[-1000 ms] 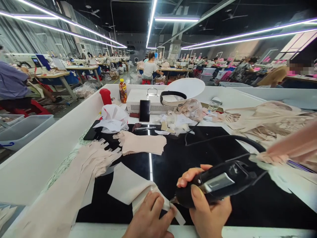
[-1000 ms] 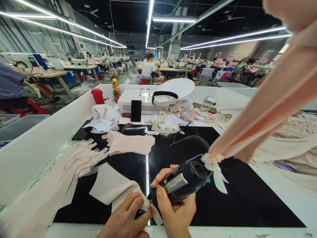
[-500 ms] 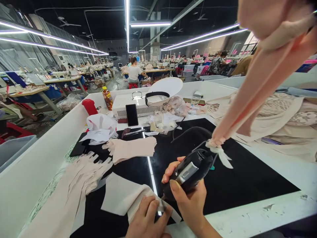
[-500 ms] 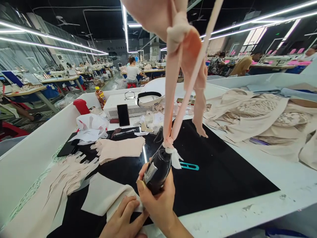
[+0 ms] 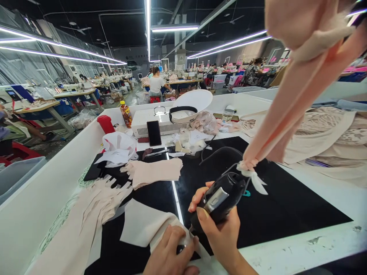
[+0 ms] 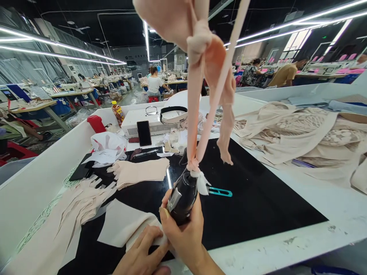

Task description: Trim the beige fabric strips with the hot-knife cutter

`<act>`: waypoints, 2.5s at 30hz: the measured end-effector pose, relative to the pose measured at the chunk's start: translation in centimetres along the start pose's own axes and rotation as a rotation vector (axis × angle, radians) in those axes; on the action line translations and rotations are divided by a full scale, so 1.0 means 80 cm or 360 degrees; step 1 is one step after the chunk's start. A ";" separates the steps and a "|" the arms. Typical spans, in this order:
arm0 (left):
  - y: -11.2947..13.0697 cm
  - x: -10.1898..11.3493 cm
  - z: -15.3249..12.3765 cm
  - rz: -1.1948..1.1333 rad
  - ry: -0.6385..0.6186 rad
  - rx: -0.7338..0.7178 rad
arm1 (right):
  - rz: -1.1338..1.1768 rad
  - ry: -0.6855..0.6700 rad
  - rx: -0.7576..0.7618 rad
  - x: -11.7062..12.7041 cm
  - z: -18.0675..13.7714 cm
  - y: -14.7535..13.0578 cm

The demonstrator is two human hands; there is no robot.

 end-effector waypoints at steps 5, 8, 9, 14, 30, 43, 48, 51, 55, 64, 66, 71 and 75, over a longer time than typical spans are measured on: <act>-0.008 0.030 0.010 -0.0187 -0.0052 0.0278 | -0.0064 -0.0069 0.0142 0.004 -0.003 0.004; -0.010 0.038 0.021 -0.0197 -0.0106 0.0282 | -0.0098 -0.0059 0.0175 0.006 -0.004 0.006; -0.011 0.039 0.024 -0.0191 -0.0134 0.0261 | -0.0105 -0.0061 0.0176 0.006 -0.004 0.007; -0.010 0.044 0.030 -0.0093 -0.0124 0.0083 | -0.0120 -0.0065 0.0215 0.006 -0.006 0.005; -0.022 0.040 0.005 0.0234 -0.0123 -0.0123 | -0.0095 -0.0087 0.0223 -0.002 -0.009 -0.010; -0.019 0.048 0.007 0.0078 -0.0177 -0.0107 | -0.0070 0.0039 0.0044 -0.005 -0.020 -0.008; -0.018 0.043 0.002 0.0110 -0.0125 -0.0083 | -0.0024 0.0040 0.0008 -0.001 -0.020 -0.006; -0.016 0.043 0.001 0.0088 -0.0145 -0.0053 | -0.0016 -0.0036 0.0047 0.005 -0.012 -0.002; -0.014 0.041 0.000 0.0081 -0.0139 -0.0042 | 0.0015 -0.0105 0.0125 0.007 0.001 0.001; -0.013 0.039 0.000 0.0044 -0.0133 -0.0018 | -0.0029 -0.0121 0.0090 -0.001 -0.001 0.008; -0.013 0.041 0.000 0.0022 -0.0140 -0.0014 | -0.0064 -0.0114 0.0089 0.000 -0.001 0.009; -0.012 0.042 0.001 -0.0001 -0.0146 0.0002 | 0.0006 -0.0133 0.0112 0.001 0.007 0.012; -0.012 0.038 0.001 0.0003 -0.0123 0.0000 | 0.0045 -0.0187 0.0144 -0.002 0.012 0.016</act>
Point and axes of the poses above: each hand's wrist, its own z-axis towards the middle knuckle, its own x-axis out of the back of the hand, y = z × x, the point moved 1 cm from there along z, towards the middle knuckle, and after that the axes turned 3 degrees about -y, right-handed, at the moved point
